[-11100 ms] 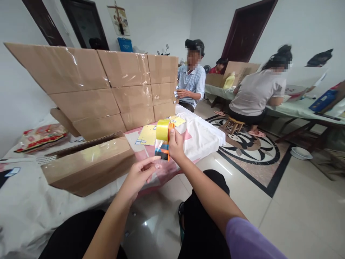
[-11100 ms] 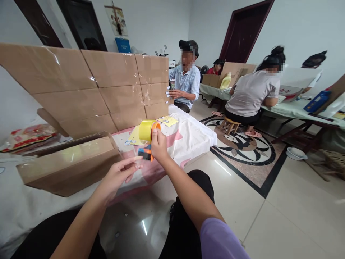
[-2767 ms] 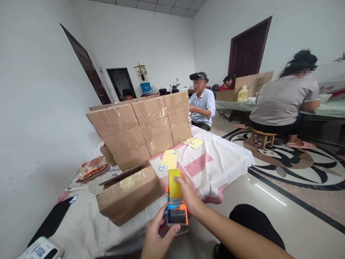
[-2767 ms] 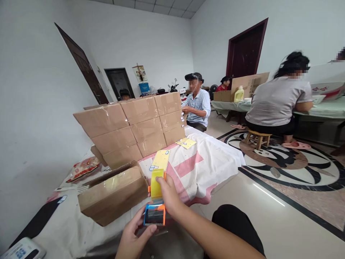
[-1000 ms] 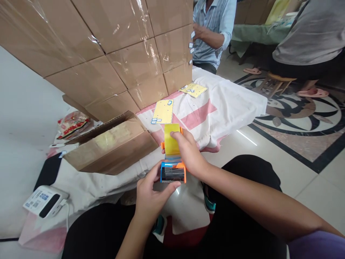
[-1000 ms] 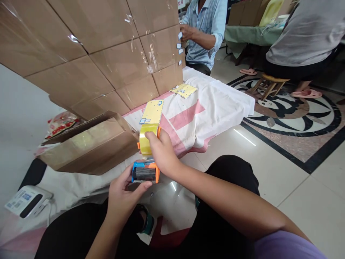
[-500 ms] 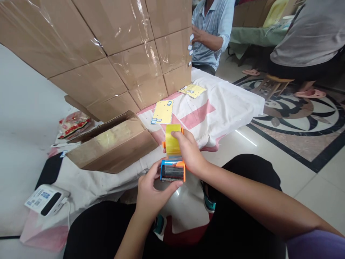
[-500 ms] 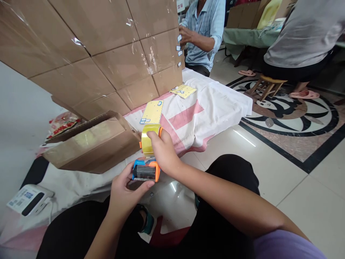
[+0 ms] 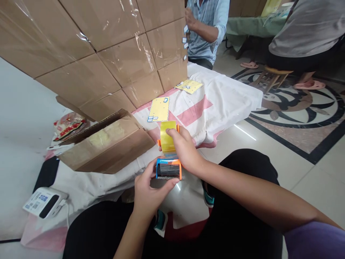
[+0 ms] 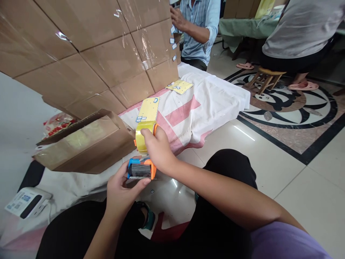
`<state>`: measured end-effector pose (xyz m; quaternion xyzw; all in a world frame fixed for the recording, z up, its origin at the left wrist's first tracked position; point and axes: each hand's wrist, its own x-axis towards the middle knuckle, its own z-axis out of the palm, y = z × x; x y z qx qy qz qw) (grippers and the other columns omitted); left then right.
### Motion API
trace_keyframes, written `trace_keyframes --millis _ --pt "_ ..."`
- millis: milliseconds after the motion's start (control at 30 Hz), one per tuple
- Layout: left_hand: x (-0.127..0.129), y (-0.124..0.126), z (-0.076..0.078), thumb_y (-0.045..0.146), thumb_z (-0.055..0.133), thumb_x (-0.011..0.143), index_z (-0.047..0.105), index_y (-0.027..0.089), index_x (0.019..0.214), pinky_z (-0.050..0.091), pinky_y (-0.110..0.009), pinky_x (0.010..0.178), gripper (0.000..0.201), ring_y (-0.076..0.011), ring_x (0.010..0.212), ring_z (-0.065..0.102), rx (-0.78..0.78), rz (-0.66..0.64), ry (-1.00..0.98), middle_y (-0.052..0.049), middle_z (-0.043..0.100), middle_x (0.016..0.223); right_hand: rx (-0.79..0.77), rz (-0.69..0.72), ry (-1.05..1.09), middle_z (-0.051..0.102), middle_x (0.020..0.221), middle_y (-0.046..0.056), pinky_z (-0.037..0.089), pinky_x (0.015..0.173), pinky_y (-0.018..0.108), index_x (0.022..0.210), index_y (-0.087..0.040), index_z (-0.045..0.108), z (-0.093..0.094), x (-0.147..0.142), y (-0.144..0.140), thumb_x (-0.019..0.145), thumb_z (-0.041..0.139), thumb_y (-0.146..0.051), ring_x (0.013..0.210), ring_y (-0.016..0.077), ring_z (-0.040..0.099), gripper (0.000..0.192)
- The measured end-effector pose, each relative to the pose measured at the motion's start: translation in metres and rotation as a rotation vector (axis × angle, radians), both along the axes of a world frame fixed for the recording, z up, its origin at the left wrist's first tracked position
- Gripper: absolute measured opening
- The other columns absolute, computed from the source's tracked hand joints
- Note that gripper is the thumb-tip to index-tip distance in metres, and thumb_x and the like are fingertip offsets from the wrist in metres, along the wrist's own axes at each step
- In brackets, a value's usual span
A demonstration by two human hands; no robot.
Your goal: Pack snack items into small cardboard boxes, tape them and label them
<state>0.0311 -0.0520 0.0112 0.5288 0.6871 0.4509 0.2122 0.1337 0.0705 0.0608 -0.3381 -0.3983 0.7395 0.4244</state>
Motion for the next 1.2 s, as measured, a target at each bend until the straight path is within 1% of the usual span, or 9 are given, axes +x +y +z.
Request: trace_keyframes --millis 133,200,367,667,733,800,900,1033,1200 --pt "-0.003 -0.001 -0.001 0.046 0.083 0.072 0.064 0.019 0.129 0.058 -0.034 0.093 0.067 -0.0271 0.103 0.073 -0.003 -0.038 0.023 -0.009 0.076 0.115 0.002 0.003 0.014 0.056 0.068 -0.002 0.048 0.052 0.021 0.08 -0.019 0.055 0.002 0.001 0.0 0.084 0.052 -0.031 0.058 0.0114 0.054 0.013" --pt "-0.003 -0.002 0.0 0.047 0.084 0.07 0.063 0.019 0.13 0.058 -0.036 0.094 0.07 -0.0282 0.104 0.073 -0.011 -0.043 0.041 -0.009 0.076 0.115 -0.007 -0.006 0.029 0.056 0.068 -0.002 0.049 0.053 0.021 0.081 -0.019 0.055 0.003 0.001 -0.001 0.084 0.053 -0.031 0.059 0.0115 0.054 0.012" --pt "0.0 -0.001 0.0 0.048 0.084 0.07 0.066 0.018 0.126 0.059 -0.036 0.093 0.066 -0.0282 0.102 0.073 -0.007 0.005 0.077 -0.009 0.077 0.112 -0.002 -0.008 0.026 0.056 0.069 -0.002 0.047 0.052 0.021 0.082 -0.019 0.055 0.001 0.001 -0.001 0.084 0.053 -0.031 0.057 0.011 0.053 0.012" --pt "0.003 -0.002 0.001 0.043 0.085 0.07 0.066 0.019 0.126 0.059 -0.033 0.093 0.064 -0.0266 0.103 0.073 -0.012 0.0 0.007 -0.008 0.076 0.114 0.023 -0.011 0.027 0.053 0.069 -0.002 0.046 0.053 0.02 0.078 -0.02 0.053 0.0 0.002 0.0 0.085 0.052 -0.031 0.06 0.0108 0.053 0.013" --pt "0.006 0.0 0.002 0.042 0.087 0.068 0.065 0.018 0.127 0.06 -0.031 0.088 0.067 -0.0254 0.1 0.074 -0.016 0.004 -0.074 -0.008 0.076 0.112 0.021 0.001 0.021 0.052 0.067 -0.002 0.046 0.052 0.021 0.077 -0.02 0.052 0.0 0.002 0.001 0.085 0.051 -0.031 0.058 0.011 0.052 0.014" --pt "0.01 0.001 0.004 0.042 0.087 0.067 0.063 0.017 0.132 0.062 -0.028 0.076 0.073 -0.0231 0.088 0.075 -0.033 0.008 -0.205 -0.008 0.077 0.107 0.024 0.007 0.014 0.053 0.065 -0.002 0.046 0.052 0.022 0.076 -0.02 0.052 0.0 0.003 0.003 0.084 0.051 -0.032 0.057 0.0117 0.053 0.014" --pt "0.019 0.002 0.01 0.039 0.086 0.068 0.052 0.019 0.145 0.06 -0.024 0.062 0.086 -0.019 0.074 0.074 -0.095 0.027 -0.363 -0.005 0.078 0.097 0.032 -0.011 0.004 0.052 0.061 -0.002 0.047 0.053 0.023 0.078 -0.02 0.054 -0.001 0.005 0.007 0.083 0.052 -0.033 0.057 0.0138 0.055 0.015" --pt "0.03 0.0 0.021 0.036 0.079 0.078 0.032 0.02 0.157 0.056 -0.02 0.056 0.094 -0.0193 0.076 0.074 -0.173 0.062 -0.407 -0.001 0.077 0.075 0.051 -0.044 -0.01 0.051 0.06 -0.002 0.047 0.053 0.025 0.079 -0.019 0.055 -0.005 0.007 0.013 0.083 0.053 -0.035 0.056 0.0144 0.056 0.016" --pt "0.038 0.002 0.025 0.038 0.078 0.08 0.03 0.02 0.158 0.053 -0.019 0.052 0.093 -0.0191 0.072 0.073 -0.185 0.073 -0.51 -0.001 0.076 0.071 0.092 -0.069 -0.073 0.053 0.065 -0.002 0.047 0.057 0.026 0.079 -0.021 0.054 -0.015 0.008 0.018 0.082 0.056 -0.038 0.06 0.0143 0.053 0.018"
